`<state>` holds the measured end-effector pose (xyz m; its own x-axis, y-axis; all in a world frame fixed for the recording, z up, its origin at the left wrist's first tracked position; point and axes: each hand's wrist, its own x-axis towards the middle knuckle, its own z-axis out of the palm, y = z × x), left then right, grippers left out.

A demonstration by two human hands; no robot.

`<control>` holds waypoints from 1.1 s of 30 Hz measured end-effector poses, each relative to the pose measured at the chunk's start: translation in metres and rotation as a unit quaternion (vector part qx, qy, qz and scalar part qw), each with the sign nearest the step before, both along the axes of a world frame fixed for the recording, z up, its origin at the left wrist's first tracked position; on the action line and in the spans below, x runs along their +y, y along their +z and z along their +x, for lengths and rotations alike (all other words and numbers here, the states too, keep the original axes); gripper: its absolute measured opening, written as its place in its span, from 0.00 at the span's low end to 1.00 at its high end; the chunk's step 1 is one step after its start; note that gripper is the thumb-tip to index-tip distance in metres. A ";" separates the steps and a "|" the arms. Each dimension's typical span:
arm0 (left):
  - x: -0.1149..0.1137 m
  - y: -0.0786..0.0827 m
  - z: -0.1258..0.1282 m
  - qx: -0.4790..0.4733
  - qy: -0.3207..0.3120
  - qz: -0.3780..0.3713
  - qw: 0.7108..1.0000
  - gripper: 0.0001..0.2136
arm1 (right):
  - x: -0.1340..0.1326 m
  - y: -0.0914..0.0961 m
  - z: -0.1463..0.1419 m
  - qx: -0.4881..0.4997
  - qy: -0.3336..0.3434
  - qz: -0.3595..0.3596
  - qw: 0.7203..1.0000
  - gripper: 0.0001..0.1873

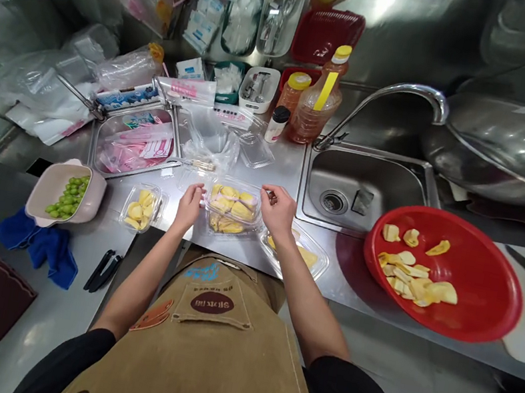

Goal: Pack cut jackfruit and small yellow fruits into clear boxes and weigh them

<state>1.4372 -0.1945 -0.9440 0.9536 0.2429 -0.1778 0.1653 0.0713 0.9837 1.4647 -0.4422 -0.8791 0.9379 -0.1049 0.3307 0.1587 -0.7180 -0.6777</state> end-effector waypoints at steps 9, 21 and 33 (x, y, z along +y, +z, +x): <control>-0.011 0.003 -0.017 0.089 -0.020 -0.112 0.989 0.22 | -0.004 -0.004 0.010 0.231 -0.020 0.233 0.945 0.18; -0.007 0.010 -0.070 0.122 -0.019 -0.133 0.983 0.23 | 0.011 -0.020 -0.009 0.282 -0.030 0.357 0.890 0.25; 0.012 0.011 0.000 0.060 -0.079 0.040 0.994 0.17 | -0.019 0.005 -0.113 0.346 -0.022 0.250 0.904 0.36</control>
<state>1.4376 -0.1826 -0.9331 0.9540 0.1093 -0.2792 0.2852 -0.0432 0.9575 1.3516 -0.4610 -0.8737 0.8932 -0.1204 -0.4333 -0.4491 -0.2901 -0.8451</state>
